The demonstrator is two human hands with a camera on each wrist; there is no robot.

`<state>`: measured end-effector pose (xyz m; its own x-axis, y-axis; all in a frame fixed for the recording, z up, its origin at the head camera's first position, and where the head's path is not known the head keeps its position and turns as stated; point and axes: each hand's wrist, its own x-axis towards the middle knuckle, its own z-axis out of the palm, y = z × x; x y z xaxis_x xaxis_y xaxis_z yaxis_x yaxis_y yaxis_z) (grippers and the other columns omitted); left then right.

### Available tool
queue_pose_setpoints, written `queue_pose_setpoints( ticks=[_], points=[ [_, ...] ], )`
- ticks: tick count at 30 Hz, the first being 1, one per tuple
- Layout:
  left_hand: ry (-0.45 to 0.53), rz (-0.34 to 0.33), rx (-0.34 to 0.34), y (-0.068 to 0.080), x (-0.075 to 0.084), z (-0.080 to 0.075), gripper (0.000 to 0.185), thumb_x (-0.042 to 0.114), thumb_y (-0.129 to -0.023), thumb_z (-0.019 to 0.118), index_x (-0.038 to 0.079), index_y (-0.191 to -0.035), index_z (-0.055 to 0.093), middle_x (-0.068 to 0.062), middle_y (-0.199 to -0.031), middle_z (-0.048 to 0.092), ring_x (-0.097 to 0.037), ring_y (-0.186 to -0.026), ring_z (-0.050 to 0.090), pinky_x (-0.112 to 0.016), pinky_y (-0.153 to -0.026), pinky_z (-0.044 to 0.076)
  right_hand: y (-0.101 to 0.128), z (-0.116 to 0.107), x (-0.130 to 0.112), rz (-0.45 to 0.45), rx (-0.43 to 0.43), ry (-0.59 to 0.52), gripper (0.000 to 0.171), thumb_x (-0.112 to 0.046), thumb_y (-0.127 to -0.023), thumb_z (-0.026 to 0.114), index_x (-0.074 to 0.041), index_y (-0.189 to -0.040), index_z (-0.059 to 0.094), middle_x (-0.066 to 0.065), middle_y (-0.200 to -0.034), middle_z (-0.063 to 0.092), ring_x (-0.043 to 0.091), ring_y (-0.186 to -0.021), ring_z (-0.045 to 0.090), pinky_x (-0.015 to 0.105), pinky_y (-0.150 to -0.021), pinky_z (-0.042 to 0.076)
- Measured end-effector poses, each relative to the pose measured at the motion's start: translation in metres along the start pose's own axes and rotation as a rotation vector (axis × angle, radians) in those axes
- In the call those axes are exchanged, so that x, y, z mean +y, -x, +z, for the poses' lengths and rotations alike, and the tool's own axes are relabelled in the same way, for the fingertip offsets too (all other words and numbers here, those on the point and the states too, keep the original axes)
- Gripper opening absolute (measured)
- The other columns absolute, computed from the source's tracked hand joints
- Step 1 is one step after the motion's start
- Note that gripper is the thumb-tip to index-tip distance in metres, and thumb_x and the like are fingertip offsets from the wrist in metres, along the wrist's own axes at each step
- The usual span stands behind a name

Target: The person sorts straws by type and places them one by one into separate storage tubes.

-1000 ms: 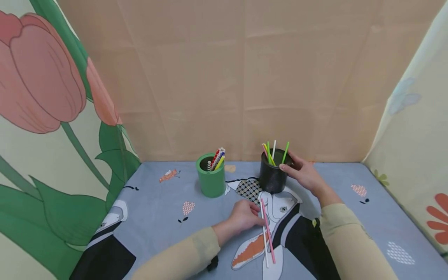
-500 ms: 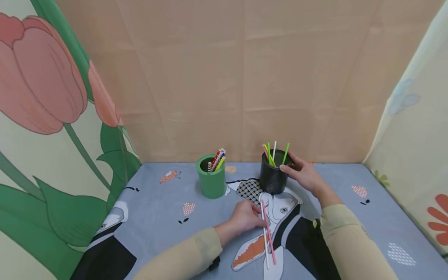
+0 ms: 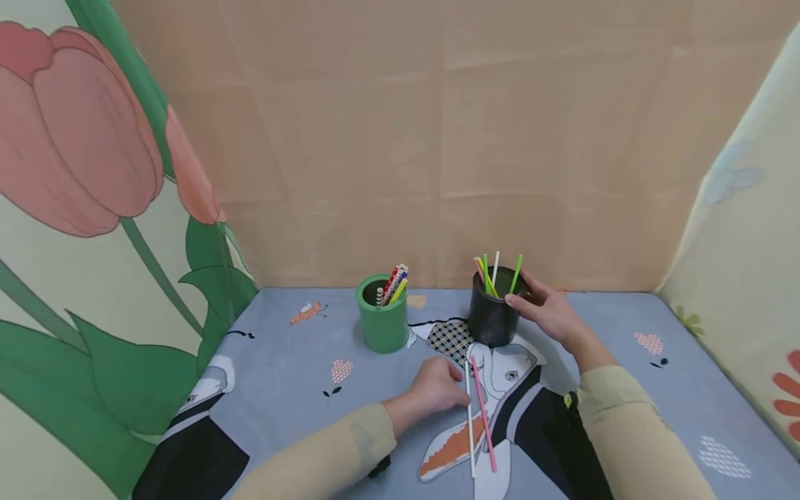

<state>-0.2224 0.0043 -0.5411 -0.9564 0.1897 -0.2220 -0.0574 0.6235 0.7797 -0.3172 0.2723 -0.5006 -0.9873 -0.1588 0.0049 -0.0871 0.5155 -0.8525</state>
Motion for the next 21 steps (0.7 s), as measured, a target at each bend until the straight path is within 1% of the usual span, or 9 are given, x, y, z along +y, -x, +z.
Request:
queue_pose_setpoints(
  ticks=[1, 3, 5, 7, 10, 13, 17, 21],
  points=[
    [0.011, -0.013, -0.006, -0.0001, 0.0002, -0.0003, 0.031, 0.003, -0.072, 0.094, 0.006, -0.095, 0.074, 0.001, -0.085, 0.066, -0.014, -0.078, 0.061, -0.027, -0.066, 0.059, 0.0, -0.0007, 0.0009, 0.004, 0.004, 0.003, 0.093, -0.056, -0.103, 0.067, -0.028, -0.173, 0.011, 0.029, -0.168, 0.034, 0.051, -0.149, 0.04, 0.068, -0.115, 0.042],
    [0.022, -0.02, -0.015, -0.0002, 0.0, 0.0, 0.029, 0.007, -0.075, 0.094, 0.006, -0.095, 0.073, 0.001, -0.082, 0.066, -0.013, -0.074, 0.062, -0.026, -0.064, 0.058, 0.0, -0.0015, 0.0019, 0.005, 0.009, 0.013, 0.093, -0.056, -0.103, 0.067, -0.029, -0.173, 0.012, 0.029, -0.167, 0.036, 0.05, -0.149, 0.042, 0.068, -0.115, 0.042],
    [0.021, -0.032, -0.023, -0.0011, 0.0002, 0.0009, 0.029, 0.015, -0.078, 0.095, 0.008, -0.094, 0.072, 0.001, -0.08, 0.065, -0.013, -0.07, 0.063, -0.025, -0.061, 0.057, 0.0, -0.0021, 0.0026, 0.005, 0.011, 0.018, 0.093, -0.056, -0.103, 0.067, -0.029, -0.173, 0.013, 0.029, -0.166, 0.038, 0.05, -0.148, 0.043, 0.068, -0.115, 0.043],
    [0.003, -0.03, -0.024, -0.002, -0.0002, 0.0019, 0.032, 0.024, -0.077, 0.097, 0.009, -0.092, 0.072, 0.002, -0.078, 0.065, -0.012, -0.069, 0.062, -0.025, -0.06, 0.055, -0.0001, -0.0022, 0.0023, 0.006, 0.009, 0.017, 0.092, -0.056, -0.103, 0.067, -0.03, -0.173, 0.013, 0.028, -0.166, 0.038, 0.05, -0.148, 0.043, 0.068, -0.115, 0.042],
    [-0.057, -0.011, -0.017, -0.0035, -0.0012, 0.0029, 0.04, 0.032, -0.073, 0.101, 0.011, -0.09, 0.071, 0.004, -0.08, 0.063, -0.011, -0.072, 0.059, -0.025, -0.062, 0.052, 0.0, -0.0022, 0.0011, 0.007, 0.001, 0.007, 0.091, -0.055, -0.104, 0.067, -0.031, -0.173, 0.011, 0.029, -0.167, 0.036, 0.051, -0.149, 0.041, 0.07, -0.116, 0.041],
    [-0.098, 0.012, -0.008, -0.005, -0.0022, 0.0038, 0.042, 0.03, -0.07, 0.103, 0.012, -0.09, 0.07, 0.005, -0.083, 0.062, -0.011, -0.076, 0.056, -0.025, -0.065, 0.052, 0.0, -0.0024, -0.0005, 0.01, -0.009, -0.004, 0.091, -0.054, -0.104, 0.066, -0.034, -0.172, 0.01, 0.03, -0.168, 0.034, 0.052, -0.149, 0.039, 0.071, -0.116, 0.04],
    [-0.094, 0.019, 0.008, -0.0077, -0.0045, 0.0041, 0.041, 0.022, -0.068, 0.103, 0.011, -0.091, 0.072, 0.005, -0.084, 0.062, -0.01, -0.076, 0.057, -0.025, -0.067, 0.054, -0.0004, -0.0019, -0.0013, 0.007, -0.007, 0.001, 0.091, -0.055, -0.104, 0.066, -0.034, -0.172, 0.01, 0.03, -0.167, 0.035, 0.052, -0.149, 0.04, 0.07, -0.115, 0.041],
    [-0.077, -0.003, 0.012, -0.0085, -0.0057, 0.0037, 0.041, 0.026, -0.067, 0.104, 0.012, -0.09, 0.072, 0.005, -0.082, 0.063, -0.011, -0.076, 0.057, -0.026, -0.065, 0.053, 0.0, -0.0013, -0.001, 0.003, -0.001, 0.012, 0.091, -0.056, -0.104, 0.065, -0.032, -0.173, 0.01, 0.029, -0.167, 0.036, 0.052, -0.149, 0.04, 0.07, -0.115, 0.041]
  ],
)
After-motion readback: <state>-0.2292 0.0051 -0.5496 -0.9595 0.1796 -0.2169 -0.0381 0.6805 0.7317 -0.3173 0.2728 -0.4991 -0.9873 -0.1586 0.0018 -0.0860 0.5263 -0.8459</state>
